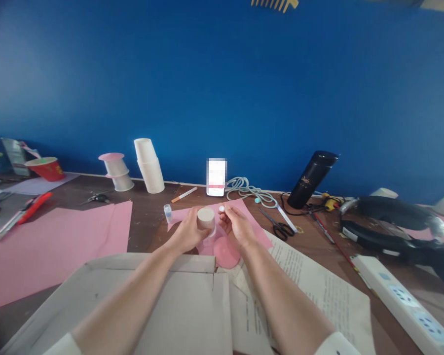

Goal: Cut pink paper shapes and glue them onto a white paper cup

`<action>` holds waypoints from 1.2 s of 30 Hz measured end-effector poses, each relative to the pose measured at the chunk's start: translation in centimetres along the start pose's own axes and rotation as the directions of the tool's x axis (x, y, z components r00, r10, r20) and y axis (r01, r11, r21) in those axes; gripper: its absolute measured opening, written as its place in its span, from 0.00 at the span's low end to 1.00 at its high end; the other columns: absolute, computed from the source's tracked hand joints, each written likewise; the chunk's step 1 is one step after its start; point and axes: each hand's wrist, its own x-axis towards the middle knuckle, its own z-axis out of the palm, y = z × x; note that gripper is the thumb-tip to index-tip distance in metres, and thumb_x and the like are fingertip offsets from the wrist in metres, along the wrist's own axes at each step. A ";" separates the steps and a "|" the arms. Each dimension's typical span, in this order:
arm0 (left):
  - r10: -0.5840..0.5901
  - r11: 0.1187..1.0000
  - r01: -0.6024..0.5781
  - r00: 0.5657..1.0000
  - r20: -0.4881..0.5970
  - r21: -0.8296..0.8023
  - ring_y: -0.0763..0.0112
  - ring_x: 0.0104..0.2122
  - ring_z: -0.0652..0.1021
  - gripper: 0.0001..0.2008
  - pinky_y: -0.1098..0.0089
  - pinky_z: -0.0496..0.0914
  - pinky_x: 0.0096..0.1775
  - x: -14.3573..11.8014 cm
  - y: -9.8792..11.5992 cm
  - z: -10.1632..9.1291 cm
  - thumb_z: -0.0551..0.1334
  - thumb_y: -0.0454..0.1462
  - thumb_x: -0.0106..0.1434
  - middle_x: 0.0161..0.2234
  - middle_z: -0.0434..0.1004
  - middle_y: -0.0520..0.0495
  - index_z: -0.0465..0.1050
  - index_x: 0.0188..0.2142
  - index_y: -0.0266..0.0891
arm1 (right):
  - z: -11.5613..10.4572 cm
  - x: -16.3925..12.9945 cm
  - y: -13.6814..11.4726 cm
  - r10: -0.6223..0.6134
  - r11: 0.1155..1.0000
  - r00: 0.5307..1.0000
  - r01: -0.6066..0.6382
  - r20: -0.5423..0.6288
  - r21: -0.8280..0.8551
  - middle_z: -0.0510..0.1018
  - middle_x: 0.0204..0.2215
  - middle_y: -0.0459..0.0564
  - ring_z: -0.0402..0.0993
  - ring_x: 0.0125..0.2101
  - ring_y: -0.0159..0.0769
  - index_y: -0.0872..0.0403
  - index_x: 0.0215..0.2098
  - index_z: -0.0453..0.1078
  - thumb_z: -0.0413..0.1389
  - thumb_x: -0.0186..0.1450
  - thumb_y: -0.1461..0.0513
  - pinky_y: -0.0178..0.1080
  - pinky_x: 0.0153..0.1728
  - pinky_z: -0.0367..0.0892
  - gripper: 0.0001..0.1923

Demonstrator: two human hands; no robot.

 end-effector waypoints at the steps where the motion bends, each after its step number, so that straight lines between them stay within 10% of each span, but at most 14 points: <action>1: 0.003 1.000 -0.003 1.000 -0.010 0.016 0.55 0.52 0.67 0.29 0.57 0.62 0.50 0.0 -0.1 0.1 0.64 0.38 0.50 0.50 0.65 0.38 0.59 0.51 0.39 | -0.1 0.0 0.0 0.012 1.000 1.000 -0.012 0.005 0.025 0.74 0.29 0.44 0.69 0.25 0.22 0.54 0.33 0.74 0.62 0.56 0.61 0.24 0.28 0.71 0.06; 11: 0.011 0.996 0.005 0.984 -0.180 0.090 0.56 0.48 0.68 0.28 0.56 0.63 0.48 0.3 -0.2 0.5 0.67 0.43 0.48 0.44 0.66 0.40 0.61 0.46 0.37 | -0.1 -0.1 -0.1 0.046 0.994 0.998 -0.051 0.048 0.092 0.77 0.30 0.44 0.74 0.31 0.25 0.54 0.34 0.73 0.63 0.55 0.65 0.27 0.39 0.72 0.07; 21: 0.007 0.999 -0.003 0.995 -0.097 0.040 0.57 0.47 0.71 0.24 0.57 0.64 0.47 0.0 0.5 0.0 0.63 0.40 0.52 0.45 0.70 0.42 0.59 0.47 0.40 | 0.6 -0.7 -0.2 -0.094 0.979 0.995 0.097 0.026 -0.180 0.75 0.28 0.44 0.73 0.31 0.29 0.53 0.34 0.72 0.64 0.52 0.58 0.35 0.38 0.70 0.13; 36: -0.063 0.989 0.068 0.997 -0.037 0.135 0.57 0.45 0.71 0.25 0.60 0.64 0.44 0.3 -0.1 0.6 0.65 0.46 0.51 0.43 0.71 0.40 0.63 0.45 0.38 | 1.2 -1.1 -0.9 -0.309 0.654 0.942 0.310 0.131 -0.690 0.77 0.29 0.48 0.72 0.30 0.34 0.55 0.34 0.73 0.58 0.57 0.54 0.36 0.33 0.68 0.13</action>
